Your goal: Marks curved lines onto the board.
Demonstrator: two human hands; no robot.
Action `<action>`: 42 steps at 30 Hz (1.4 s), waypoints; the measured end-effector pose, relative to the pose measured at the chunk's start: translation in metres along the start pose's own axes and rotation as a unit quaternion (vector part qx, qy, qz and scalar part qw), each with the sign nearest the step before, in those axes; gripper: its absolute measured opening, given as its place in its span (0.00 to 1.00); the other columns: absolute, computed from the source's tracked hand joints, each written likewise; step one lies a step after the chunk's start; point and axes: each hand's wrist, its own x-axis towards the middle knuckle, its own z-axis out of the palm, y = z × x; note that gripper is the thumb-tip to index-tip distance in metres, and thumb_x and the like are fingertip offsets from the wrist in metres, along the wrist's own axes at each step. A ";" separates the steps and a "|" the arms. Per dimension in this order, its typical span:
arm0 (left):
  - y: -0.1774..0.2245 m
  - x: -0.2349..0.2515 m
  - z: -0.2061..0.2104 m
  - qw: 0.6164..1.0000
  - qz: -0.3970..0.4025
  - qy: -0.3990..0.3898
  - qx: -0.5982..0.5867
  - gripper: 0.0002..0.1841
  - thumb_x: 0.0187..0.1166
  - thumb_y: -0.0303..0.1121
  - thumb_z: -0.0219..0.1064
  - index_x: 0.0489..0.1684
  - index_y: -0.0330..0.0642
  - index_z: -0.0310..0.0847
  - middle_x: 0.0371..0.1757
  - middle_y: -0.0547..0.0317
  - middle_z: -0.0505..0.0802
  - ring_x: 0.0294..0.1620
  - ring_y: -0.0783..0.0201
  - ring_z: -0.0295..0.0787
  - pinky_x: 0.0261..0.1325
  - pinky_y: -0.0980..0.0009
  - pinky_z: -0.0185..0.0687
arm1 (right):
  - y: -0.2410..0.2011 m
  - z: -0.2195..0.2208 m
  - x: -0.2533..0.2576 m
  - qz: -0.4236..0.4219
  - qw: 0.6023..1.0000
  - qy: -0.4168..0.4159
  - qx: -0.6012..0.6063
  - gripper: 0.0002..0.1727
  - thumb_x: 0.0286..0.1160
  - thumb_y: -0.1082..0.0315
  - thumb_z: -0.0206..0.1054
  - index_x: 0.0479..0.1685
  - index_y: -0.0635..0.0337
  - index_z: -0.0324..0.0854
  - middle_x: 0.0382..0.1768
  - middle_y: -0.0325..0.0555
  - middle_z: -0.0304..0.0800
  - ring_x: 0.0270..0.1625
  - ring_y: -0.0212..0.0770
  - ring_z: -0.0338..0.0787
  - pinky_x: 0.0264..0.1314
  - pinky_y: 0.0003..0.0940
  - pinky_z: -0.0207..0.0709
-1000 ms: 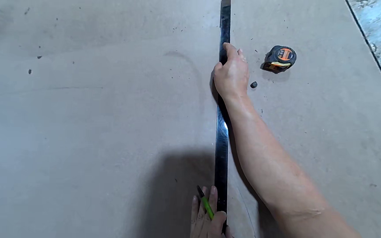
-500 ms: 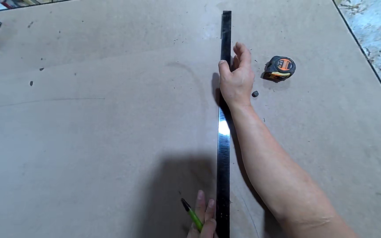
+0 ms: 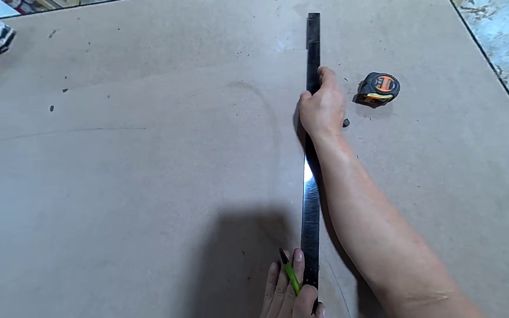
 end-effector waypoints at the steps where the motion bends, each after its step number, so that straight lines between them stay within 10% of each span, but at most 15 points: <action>1: 0.000 0.000 0.001 1.000 0.002 0.006 -0.002 0.09 0.77 0.36 0.69 0.47 0.43 0.85 0.78 0.39 0.83 0.86 0.44 0.72 0.92 0.44 0.57 | 0.002 -0.001 0.001 0.005 1.000 0.010 0.017 0.34 0.70 0.68 0.66 0.82 0.49 0.72 0.66 0.44 0.90 0.70 0.46 0.88 0.72 0.54 0.79; 8: -0.001 0.001 0.001 1.000 0.007 0.011 -0.011 0.19 0.71 0.43 0.76 0.52 0.43 0.83 0.78 0.40 0.83 0.86 0.44 0.72 0.92 0.43 0.58 | -0.012 -0.009 -0.003 -0.072 0.984 0.066 0.146 0.37 0.62 0.75 0.67 0.80 0.48 0.74 0.70 0.34 0.89 0.60 0.32 0.93 0.59 0.37 0.90; 13: -0.008 0.005 -0.003 0.995 0.019 0.018 -0.096 0.11 0.73 0.33 0.67 0.48 0.39 0.80 0.74 0.38 0.87 0.84 0.43 0.75 0.92 0.42 0.58 | -0.014 -0.005 -0.003 -0.159 0.931 -0.091 0.316 0.33 0.68 0.81 0.65 0.79 0.58 0.76 0.72 0.40 0.87 0.63 0.33 0.92 0.63 0.33 0.90; 17: -0.025 0.004 -0.022 0.988 0.020 -0.012 -0.152 0.14 0.75 0.34 0.66 0.54 0.39 0.78 0.74 0.38 0.86 0.83 0.43 0.75 0.90 0.43 0.62 | -0.002 0.008 -0.002 -0.208 0.923 -0.192 0.260 0.35 0.70 0.75 0.66 0.84 0.54 0.71 0.77 0.37 0.84 0.77 0.28 0.82 0.83 0.34 0.76; 20: -0.036 0.010 -0.038 0.989 0.025 -0.040 -0.141 0.15 0.73 0.37 0.69 0.53 0.40 0.79 0.75 0.40 0.86 0.83 0.44 0.75 0.89 0.42 0.62 | 0.002 0.006 0.001 -0.232 0.940 -0.177 0.175 0.36 0.72 0.66 0.67 0.87 0.48 0.69 0.76 0.27 0.84 0.81 0.22 0.76 0.98 0.52 0.47; 29: -0.060 0.060 -0.060 0.977 0.078 -0.112 -0.166 0.25 0.69 0.48 0.79 0.56 0.44 0.78 0.74 0.43 0.87 0.82 0.43 0.76 0.89 0.39 0.62 | 0.004 0.001 0.003 -0.256 0.936 -0.222 0.100 0.26 0.86 0.52 0.59 0.83 0.41 0.77 0.73 0.24 0.86 0.81 0.22 0.75 0.99 0.61 0.24; 42: -0.069 0.120 -0.059 0.964 0.118 -0.138 -0.197 0.30 0.68 0.44 0.81 0.65 0.45 0.73 0.72 0.41 0.86 0.82 0.44 0.75 0.87 0.39 0.65 | -0.030 -0.032 -0.006 -0.201 0.932 -0.299 -0.039 0.27 0.92 0.55 0.56 0.89 0.40 0.68 0.81 0.25 0.78 0.87 0.25 0.67 0.98 0.42 0.40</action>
